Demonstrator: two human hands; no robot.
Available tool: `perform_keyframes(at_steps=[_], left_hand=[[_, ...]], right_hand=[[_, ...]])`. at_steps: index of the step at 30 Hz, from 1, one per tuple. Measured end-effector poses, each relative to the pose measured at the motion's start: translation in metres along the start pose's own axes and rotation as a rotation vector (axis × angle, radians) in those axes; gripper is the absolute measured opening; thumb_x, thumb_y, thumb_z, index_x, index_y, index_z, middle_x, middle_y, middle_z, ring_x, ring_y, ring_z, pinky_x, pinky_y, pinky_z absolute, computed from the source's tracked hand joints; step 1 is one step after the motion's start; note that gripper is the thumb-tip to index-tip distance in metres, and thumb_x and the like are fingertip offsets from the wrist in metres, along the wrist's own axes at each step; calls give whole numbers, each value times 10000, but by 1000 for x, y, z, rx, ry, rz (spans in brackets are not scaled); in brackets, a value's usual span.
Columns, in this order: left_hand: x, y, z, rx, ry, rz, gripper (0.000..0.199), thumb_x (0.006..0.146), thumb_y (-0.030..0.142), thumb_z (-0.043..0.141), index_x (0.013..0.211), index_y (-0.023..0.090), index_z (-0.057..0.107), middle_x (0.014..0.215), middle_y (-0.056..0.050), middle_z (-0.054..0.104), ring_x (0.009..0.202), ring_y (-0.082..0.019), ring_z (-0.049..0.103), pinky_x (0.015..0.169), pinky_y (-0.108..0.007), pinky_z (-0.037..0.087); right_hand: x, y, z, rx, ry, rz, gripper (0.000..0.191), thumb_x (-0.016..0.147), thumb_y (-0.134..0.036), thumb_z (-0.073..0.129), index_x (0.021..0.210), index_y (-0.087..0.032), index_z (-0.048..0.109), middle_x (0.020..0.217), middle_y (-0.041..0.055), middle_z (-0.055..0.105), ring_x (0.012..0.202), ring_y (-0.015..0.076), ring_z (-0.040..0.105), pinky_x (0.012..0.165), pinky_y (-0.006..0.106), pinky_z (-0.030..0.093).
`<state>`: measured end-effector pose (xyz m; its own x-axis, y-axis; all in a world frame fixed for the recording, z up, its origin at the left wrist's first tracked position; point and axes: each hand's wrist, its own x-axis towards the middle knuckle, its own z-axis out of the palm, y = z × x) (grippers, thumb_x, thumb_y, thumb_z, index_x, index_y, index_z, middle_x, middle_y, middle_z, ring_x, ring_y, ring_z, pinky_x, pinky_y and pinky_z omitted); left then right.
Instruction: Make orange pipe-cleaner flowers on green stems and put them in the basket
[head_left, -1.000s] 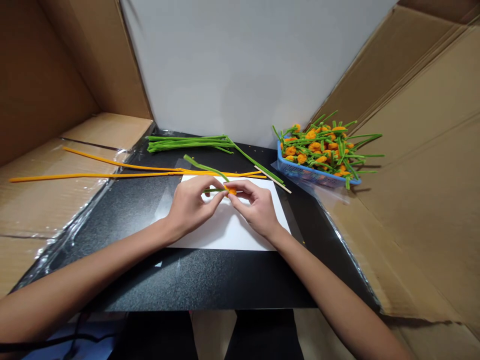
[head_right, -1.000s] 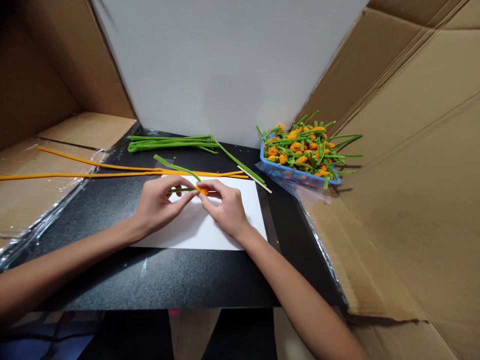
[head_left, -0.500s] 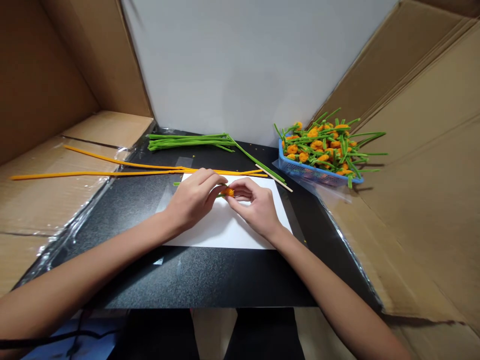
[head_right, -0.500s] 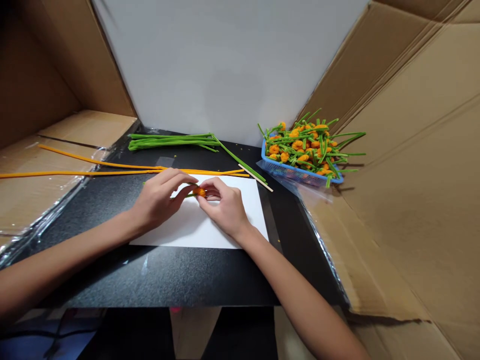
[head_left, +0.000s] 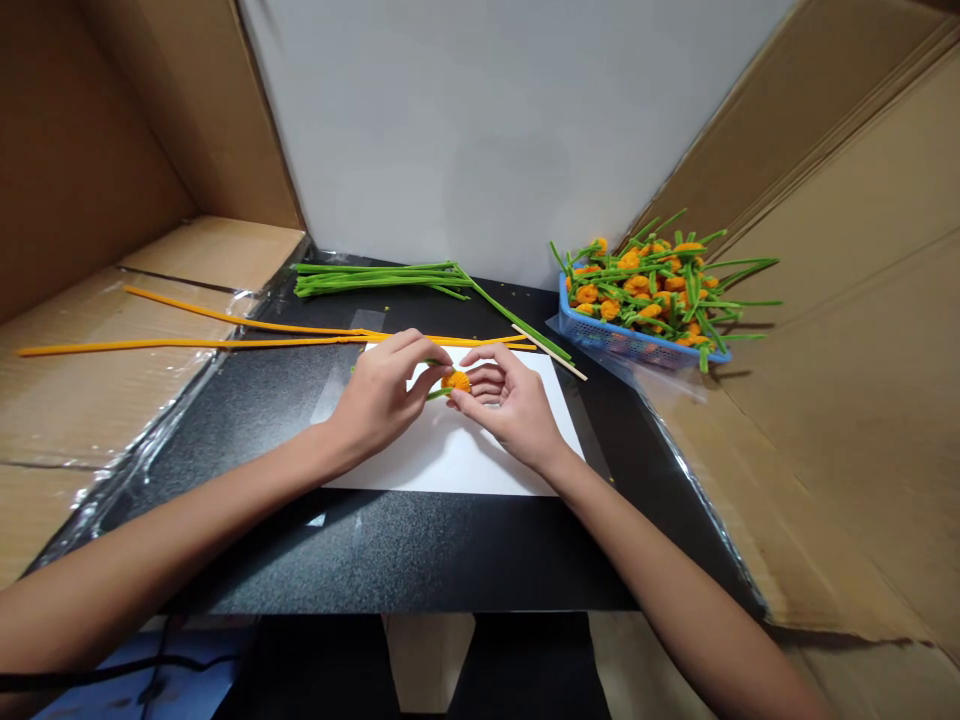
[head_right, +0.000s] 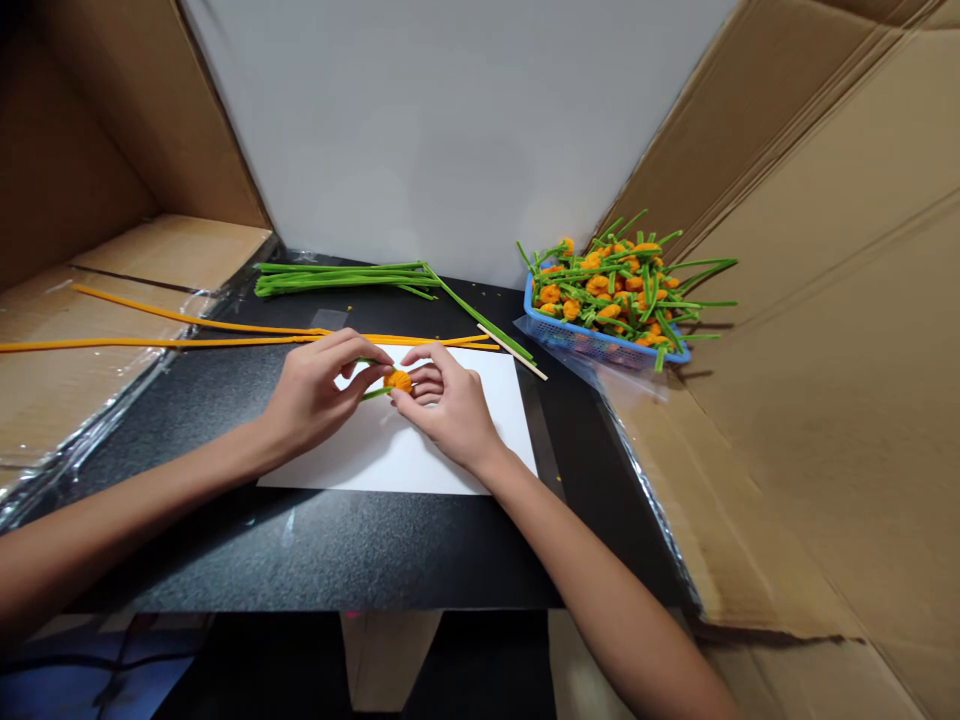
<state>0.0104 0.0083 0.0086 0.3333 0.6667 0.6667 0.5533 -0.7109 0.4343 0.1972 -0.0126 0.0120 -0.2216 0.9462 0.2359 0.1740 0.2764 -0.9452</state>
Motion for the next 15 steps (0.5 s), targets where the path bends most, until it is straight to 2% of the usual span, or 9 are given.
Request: perform_keyframes(at_steps=[2,7,11,15], left_hand=[[0,1,0,-12,0,2,82,904,120,624,910,179,681,817,-10,706,679,-118,596,633,-234,434],[-2,4,0,-96,-27,-48,55,888,130,656,903,174,686,761,18,736,571,-86,590,576,-206,421],[-2,7,0,-166,-9,-105,30,891,148,662,900,167,683,776,14,742,634,-91,647,586,-192,441],[-2,10,0,-258,-27,-170,39,894,143,648,892,163,682,800,2,746,706,-109,688,637,-201,485]], right_hand=[[0,0,0,2,-19,12,281,769,-268,748,1008,-224,607,839,0,714,721,140,710,655,257,591],[0,2,0,-23,26,15,271,730,-311,813,888,-202,621,810,12,724,707,148,714,640,261,597],[-2,3,0,-13,59,-10,269,745,-348,814,836,-190,616,853,43,751,788,181,745,724,310,624],[-2,3,1,-16,63,-47,249,743,-317,808,835,-196,611,809,7,714,738,163,736,676,282,622]])
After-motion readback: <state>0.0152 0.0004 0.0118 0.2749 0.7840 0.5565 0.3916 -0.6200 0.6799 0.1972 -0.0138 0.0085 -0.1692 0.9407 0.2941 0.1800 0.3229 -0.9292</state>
